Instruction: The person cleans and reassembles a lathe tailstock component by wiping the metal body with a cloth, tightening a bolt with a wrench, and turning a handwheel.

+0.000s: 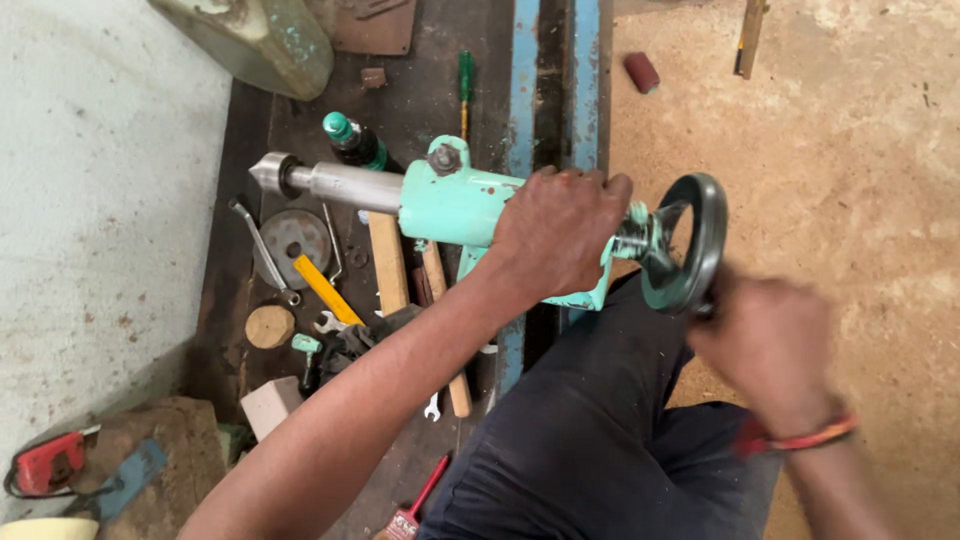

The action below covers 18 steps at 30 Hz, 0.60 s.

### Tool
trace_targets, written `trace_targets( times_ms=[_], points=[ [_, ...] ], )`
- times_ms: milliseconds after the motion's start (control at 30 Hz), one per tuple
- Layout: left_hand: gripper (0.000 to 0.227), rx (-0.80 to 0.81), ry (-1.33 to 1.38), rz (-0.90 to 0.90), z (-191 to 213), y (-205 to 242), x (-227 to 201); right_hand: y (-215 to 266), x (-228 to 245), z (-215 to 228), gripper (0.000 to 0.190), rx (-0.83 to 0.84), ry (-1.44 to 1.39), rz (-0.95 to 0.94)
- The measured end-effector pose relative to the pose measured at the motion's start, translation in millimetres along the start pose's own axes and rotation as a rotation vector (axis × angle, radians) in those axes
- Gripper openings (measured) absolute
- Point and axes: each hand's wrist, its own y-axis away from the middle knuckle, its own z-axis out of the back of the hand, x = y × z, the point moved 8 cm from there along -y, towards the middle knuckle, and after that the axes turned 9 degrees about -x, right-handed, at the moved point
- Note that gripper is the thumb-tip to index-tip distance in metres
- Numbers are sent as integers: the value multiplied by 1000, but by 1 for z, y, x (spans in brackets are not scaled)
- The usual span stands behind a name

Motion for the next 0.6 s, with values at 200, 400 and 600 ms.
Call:
trace_targets(
  times_ms=[200, 400, 600],
  points=[
    [39, -61, 16, -54, 13, 1, -6, -79, -9, -26, 21, -215, 257, 190],
    [34, 19, -4, -37, -2, 2, 0, 7, -9, -9, 20, 85, 70, -69],
    [38, -2, 1, -72, 3, 0, -5, -75, -31, -47, 21, -11, 138, 40]
  ],
)
